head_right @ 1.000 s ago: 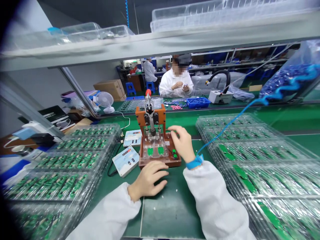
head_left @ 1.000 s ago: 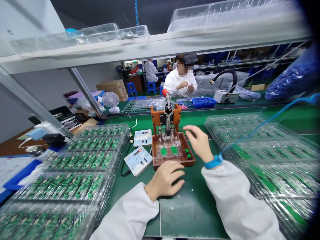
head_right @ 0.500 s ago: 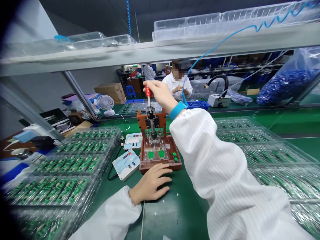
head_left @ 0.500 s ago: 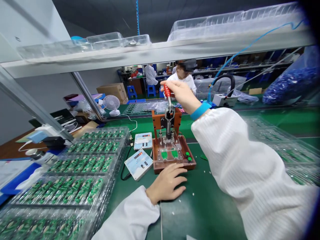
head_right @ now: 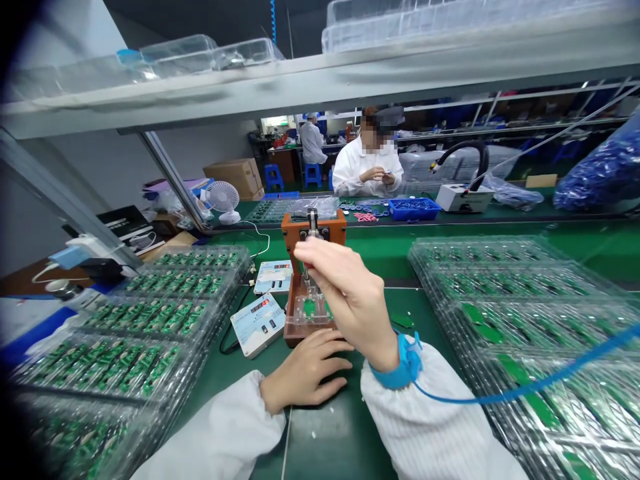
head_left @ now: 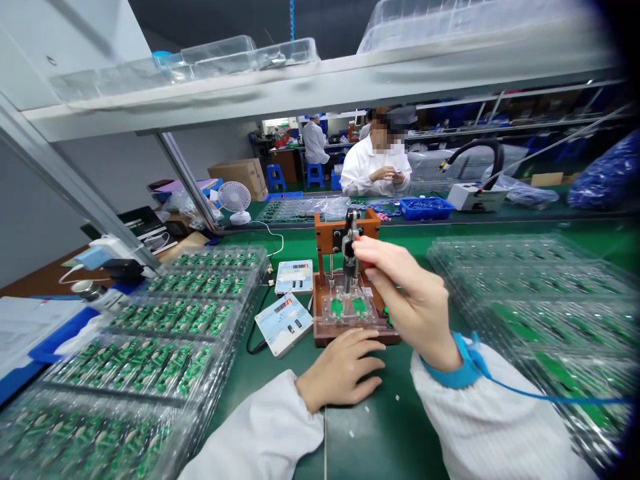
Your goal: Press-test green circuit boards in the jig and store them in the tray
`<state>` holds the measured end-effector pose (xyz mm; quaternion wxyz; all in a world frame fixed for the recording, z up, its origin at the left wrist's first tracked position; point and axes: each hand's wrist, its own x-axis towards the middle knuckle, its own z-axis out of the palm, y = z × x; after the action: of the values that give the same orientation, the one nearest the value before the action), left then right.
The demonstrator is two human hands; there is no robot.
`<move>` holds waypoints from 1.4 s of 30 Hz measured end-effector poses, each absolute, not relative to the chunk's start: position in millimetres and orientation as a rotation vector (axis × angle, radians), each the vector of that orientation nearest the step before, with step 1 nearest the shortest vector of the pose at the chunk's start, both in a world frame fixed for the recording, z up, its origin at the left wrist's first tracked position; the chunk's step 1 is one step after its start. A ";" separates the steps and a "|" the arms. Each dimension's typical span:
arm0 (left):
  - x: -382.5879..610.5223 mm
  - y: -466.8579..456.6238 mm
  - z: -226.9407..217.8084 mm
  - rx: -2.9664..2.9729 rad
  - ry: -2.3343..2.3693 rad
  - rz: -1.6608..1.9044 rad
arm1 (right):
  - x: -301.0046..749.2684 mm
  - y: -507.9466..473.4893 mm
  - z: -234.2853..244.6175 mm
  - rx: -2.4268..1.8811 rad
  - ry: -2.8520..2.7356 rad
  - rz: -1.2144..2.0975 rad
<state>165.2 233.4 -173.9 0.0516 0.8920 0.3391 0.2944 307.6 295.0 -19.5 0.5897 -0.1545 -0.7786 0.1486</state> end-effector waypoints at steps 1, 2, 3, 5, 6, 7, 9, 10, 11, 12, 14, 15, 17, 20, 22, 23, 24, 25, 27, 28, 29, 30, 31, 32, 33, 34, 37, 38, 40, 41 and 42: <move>165.5 233.5 -174.2 2.712 1.037 0.893 | 307.7 296.4 -26.4 -0.344 -1.818 0.370; 165.7 233.7 -174.2 2.710 1.043 0.889 | 307.8 297.6 -32.2 -0.331 -1.826 0.392; 165.9 233.7 -173.9 2.711 1.047 0.885 | 308.1 298.6 -36.5 -0.320 -1.832 0.410; 166.1 233.9 -172.7 2.719 1.054 0.869 | 308.5 299.9 -41.1 -0.301 -1.830 0.430; 166.1 233.9 -172.0 2.723 1.058 0.855 | 308.5 300.1 -41.8 -0.296 -1.826 0.439; 166.0 234.0 -171.4 2.723 1.061 0.841 | 308.3 300.3 -42.2 -0.290 -1.822 0.448; 165.8 234.5 -170.8 2.714 1.064 0.816 | 307.3 300.4 -42.9 -0.292 -1.797 0.473; 165.7 234.7 -170.8 2.707 1.064 0.799 | 306.5 300.5 -43.9 -0.296 -1.781 0.494; 165.8 234.9 -170.8 2.699 1.062 0.783 | 305.6 300.9 -45.2 -0.296 -1.760 0.520; 166.0 234.8 -170.7 2.689 1.058 0.771 | 304.8 301.4 -46.8 -0.290 -1.737 0.553; 166.8 233.0 -168.3 2.640 1.041 0.789 | 303.6 303.1 -49.9 -0.268 -1.702 0.628; 167.2 231.2 -165.4 2.587 1.026 0.837 | 303.4 304.1 -51.1 -0.252 -1.694 0.657; 166.2 226.2 -154.9 2.411 1.002 0.976 | 303.8 306.1 -52.1 -0.223 -1.690 0.695; 153.7 221.0 -129.3 2.080 1.042 1.148 | 305.3 309.2 -51.0 -0.192 -1.692 0.715; 134.1 225.5 -110.8 1.932 1.188 1.247 | 306.2 311.2 -49.9 -0.175 -1.706 0.738; 121.0 231.2 -103.0 1.897 1.299 1.294 | 306.6 312.1 -49.5 -0.165 -1.716 0.748; 106.4 239.2 -96.8 1.889 1.438 1.314 | 306.9 312.9 -49.3 -0.156 -1.728 0.758; 90.9 248.8 -92.7 1.919 1.552 1.261 | 307.1 313.7 -49.3 -0.148 -1.733 0.767; 60.9 270.5 -91.1 2.065 1.720 0.989 | 307.4 314.7 -49.8 -0.135 -1.734 0.780; 47.9 281.1 -93.2 2.119 1.791 0.781 | 307.4 315.0 -50.1 -0.132 -1.732 0.785; 37.0 290.6 -96.7 2.112 1.867 0.565 | 307.5 315.1 -50.3 -0.128 -1.731 0.789; 28.4 298.6 -100.9 2.076 1.919 0.377 | 307.5 315.1 -50.4 -0.124 -1.731 0.793; 22.3 304.9 -105.1 2.032 1.951 0.223 | 307.4 315.1 -50.4 -0.120 -1.731 0.795; 18.3 309.7 -108.9 1.993 1.964 0.109 | 307.4 315.0 -50.3 -0.115 -1.732 0.797; 16.0 312.9 -111.7 1.973 1.963 0.027 | 307.3 314.8 -50.0 -0.110 -1.730 0.800; 15.1 314.8 -113.4 1.971 1.953 -0.041 | 307.2 314.7 -49.7 -0.106 -1.730 0.804; 16.6 316.5 -112.0 1.981 1.939 -0.236 | 306.8 314.6 -49.0 -0.095 -1.722 0.820; 17.6 316.4 -110.3 1.975 1.940 -0.305 | 306.6 314.7 -48.9 -0.093 -1.718 0.827; 19.9 316.4 -106.8 1.954 1.946 -0.424 | 306.3 315.0 -48.9 -0.090 -1.713 0.836; 21.1 316.3 -105.5 1.941 1.946 -0.466 | 306.1 315.1 -48.8 -0.088 -1.710 0.839; 22.3 316.3 -104.5 1.929 1.945 -0.495 | 305.9 315.2 -48.7 -0.087 -1.709 0.841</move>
<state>22.3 316.3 -104.5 0.1780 0.6819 0.6875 -0.1749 305.9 315.2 -48.7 0.5789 -0.0372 -0.7309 0.3596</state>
